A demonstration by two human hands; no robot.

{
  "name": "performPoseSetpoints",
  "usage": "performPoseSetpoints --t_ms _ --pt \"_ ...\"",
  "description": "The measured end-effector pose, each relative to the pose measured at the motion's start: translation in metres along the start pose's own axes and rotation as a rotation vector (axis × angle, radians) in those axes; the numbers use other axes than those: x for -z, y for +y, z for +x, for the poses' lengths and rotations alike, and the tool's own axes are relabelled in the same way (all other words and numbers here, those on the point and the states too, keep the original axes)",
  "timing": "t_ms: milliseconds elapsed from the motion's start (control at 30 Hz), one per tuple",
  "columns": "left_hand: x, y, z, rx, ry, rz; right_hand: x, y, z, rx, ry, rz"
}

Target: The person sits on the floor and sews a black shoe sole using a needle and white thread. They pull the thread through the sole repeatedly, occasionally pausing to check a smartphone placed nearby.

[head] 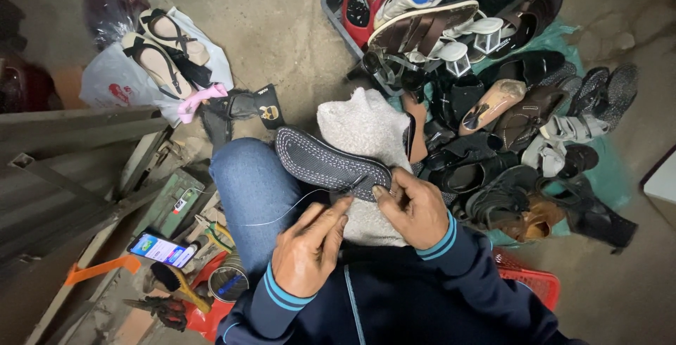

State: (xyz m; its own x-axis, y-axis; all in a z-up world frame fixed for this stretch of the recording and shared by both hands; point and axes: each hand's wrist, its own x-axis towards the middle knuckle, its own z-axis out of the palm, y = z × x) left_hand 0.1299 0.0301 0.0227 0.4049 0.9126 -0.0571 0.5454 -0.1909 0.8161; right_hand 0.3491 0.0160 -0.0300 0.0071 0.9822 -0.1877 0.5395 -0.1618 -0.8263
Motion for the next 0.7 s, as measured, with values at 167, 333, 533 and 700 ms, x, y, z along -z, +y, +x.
performPoseSetpoints --t_ms 167,333,533,700 --pt "0.001 0.000 -0.001 -0.016 0.013 0.012 0.001 -0.003 0.001 -0.008 0.002 0.020" --pt "0.002 -0.001 -0.001 0.015 -0.013 0.037 0.003 -0.005 0.001 -0.004 0.002 0.010" --pt "0.019 -0.009 -0.002 -0.032 -0.062 0.034 -0.003 -0.012 -0.003 0.173 0.072 -0.211" --pt "0.048 -0.031 -0.005 -0.033 -0.139 0.092 -0.009 -0.048 0.004 0.378 0.105 -0.357"
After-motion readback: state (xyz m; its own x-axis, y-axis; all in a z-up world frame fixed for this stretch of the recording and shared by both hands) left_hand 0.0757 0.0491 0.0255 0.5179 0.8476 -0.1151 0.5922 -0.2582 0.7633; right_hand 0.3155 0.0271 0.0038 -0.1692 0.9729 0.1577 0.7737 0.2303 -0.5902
